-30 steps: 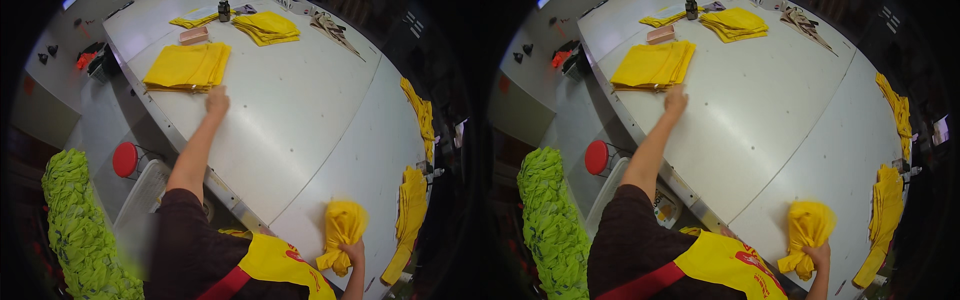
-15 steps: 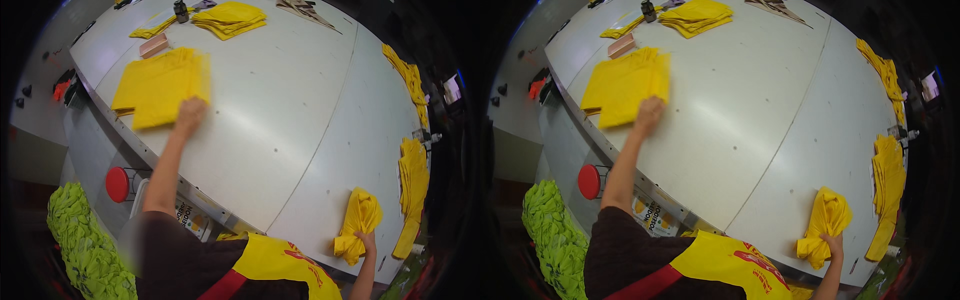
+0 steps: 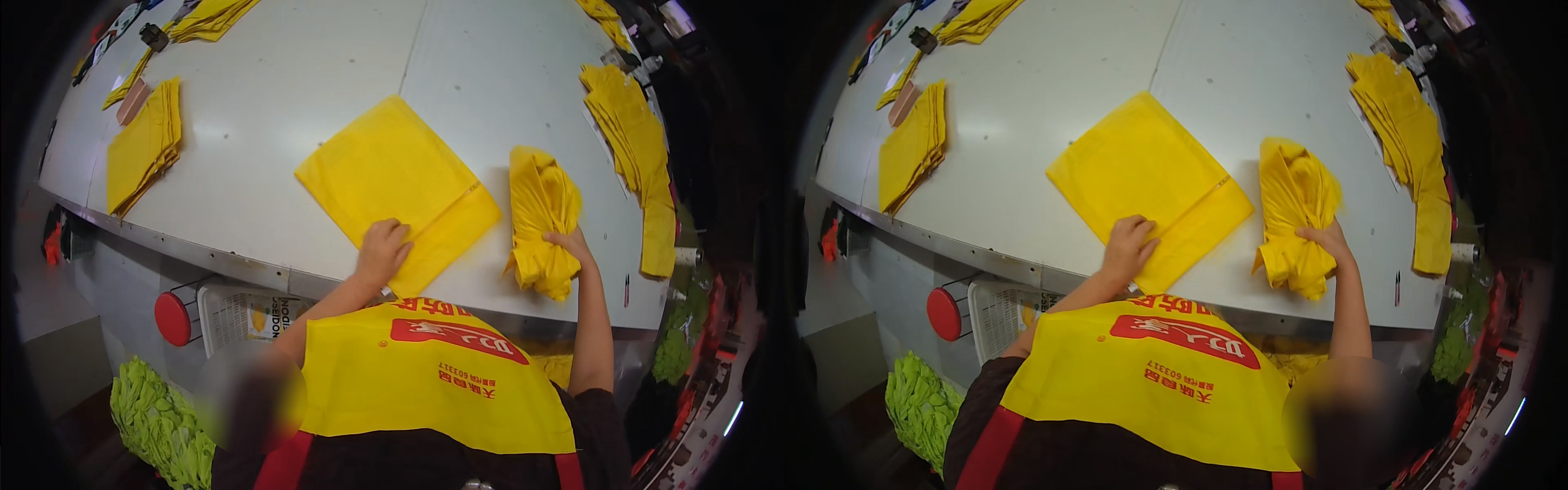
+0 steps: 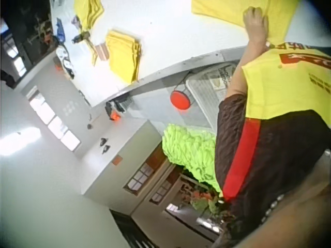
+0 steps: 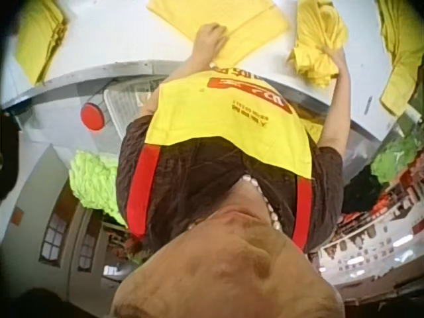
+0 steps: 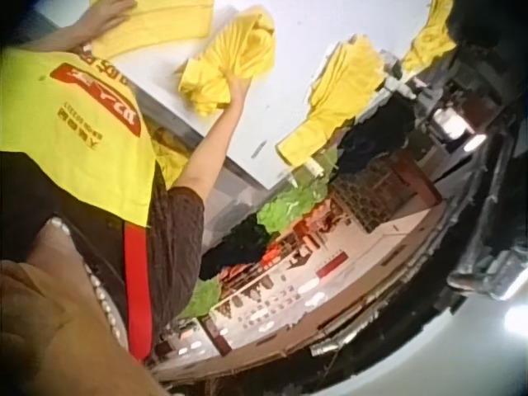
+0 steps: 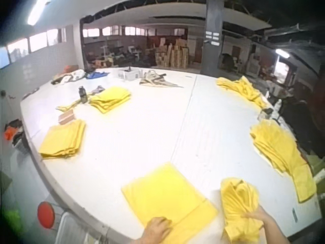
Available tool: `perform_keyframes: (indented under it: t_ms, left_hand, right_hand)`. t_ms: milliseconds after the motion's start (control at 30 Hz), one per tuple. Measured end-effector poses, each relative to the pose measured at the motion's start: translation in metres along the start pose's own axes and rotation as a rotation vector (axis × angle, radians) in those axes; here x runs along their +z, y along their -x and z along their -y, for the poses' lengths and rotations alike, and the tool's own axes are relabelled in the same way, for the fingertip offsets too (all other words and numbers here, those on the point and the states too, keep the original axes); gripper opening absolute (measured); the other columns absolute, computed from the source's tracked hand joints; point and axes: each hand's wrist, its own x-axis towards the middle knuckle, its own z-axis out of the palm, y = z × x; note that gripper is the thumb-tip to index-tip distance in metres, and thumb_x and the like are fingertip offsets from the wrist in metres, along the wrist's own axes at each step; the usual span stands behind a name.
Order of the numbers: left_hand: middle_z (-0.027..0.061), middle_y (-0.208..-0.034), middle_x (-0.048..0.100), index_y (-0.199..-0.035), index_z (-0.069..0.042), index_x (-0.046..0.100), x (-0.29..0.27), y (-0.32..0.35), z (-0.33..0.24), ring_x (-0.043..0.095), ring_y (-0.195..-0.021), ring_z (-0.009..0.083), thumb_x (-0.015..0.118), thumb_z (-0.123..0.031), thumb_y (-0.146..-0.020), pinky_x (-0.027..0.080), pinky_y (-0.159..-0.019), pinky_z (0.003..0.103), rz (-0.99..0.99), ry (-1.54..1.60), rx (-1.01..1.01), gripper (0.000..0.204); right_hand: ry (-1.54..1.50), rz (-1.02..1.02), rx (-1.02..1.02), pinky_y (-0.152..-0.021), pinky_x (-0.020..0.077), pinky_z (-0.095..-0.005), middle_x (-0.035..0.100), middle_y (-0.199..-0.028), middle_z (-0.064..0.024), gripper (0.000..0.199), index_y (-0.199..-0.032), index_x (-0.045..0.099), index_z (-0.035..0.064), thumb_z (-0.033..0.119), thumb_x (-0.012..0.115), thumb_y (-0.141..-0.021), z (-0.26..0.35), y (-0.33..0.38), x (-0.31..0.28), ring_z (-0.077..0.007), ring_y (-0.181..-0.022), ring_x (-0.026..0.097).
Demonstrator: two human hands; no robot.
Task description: The person folds a yellow garment on a white table, then unfolds it and uses scissors to cut small sections of the fabric. The person continues to manipulate and fold the garment throughout the clip.
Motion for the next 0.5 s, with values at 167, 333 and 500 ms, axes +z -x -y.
perform_keyframes:
  t_ms: [167, 333, 500]
  left_hand:
    - [0.0111, -0.082, 0.054, -0.078, -0.004, 0.056, -0.005, 0.002, 0.008, 0.052, -0.078, 0.0287, 0.066, -0.012, -0.07, 0.045, -0.068, 0.037, 0.097, -0.16, 0.103, 0.015]
    - [0.011, -0.079, 0.054, -0.075, -0.004, 0.055, -0.01, 0.0, -0.009, 0.053, -0.077, 0.0285, 0.062, -0.008, -0.071, 0.045, -0.067, 0.036, 0.07, -0.192, 0.094, 0.009]
    - [0.0131, -0.078, 0.055, -0.075, -0.003, 0.056, 0.003, 0.006, -0.008, 0.053, -0.077, 0.0304, 0.06, -0.007, -0.073, 0.046, -0.067, 0.038, 0.08, -0.239, 0.009, 0.006]
  right_hand:
    - [0.003, -0.012, 0.042, -0.09, 0.043, -0.0319, 0.053, -0.119, -0.0117, 0.071, -0.127, 0.039, -0.001, 0.013, 0.071, -0.066, 0.012, 0.006, 0.004, -0.0226, -0.106, 0.053]
    - [0.019, 0.022, 0.006, -0.088, 0.0444, -0.0316, 0.055, -0.115, -0.0115, 0.067, -0.124, 0.042, -0.0013, 0.011, 0.071, -0.065, 0.025, 0.019, 0.011, -0.0227, -0.103, 0.055]
    - [0.002, 0.097, -0.044, -0.088, 0.0446, -0.0315, 0.056, -0.113, -0.0113, 0.066, -0.122, 0.043, -0.0014, 0.007, 0.072, -0.063, 0.045, 0.03, 0.03, -0.0228, -0.101, 0.056]
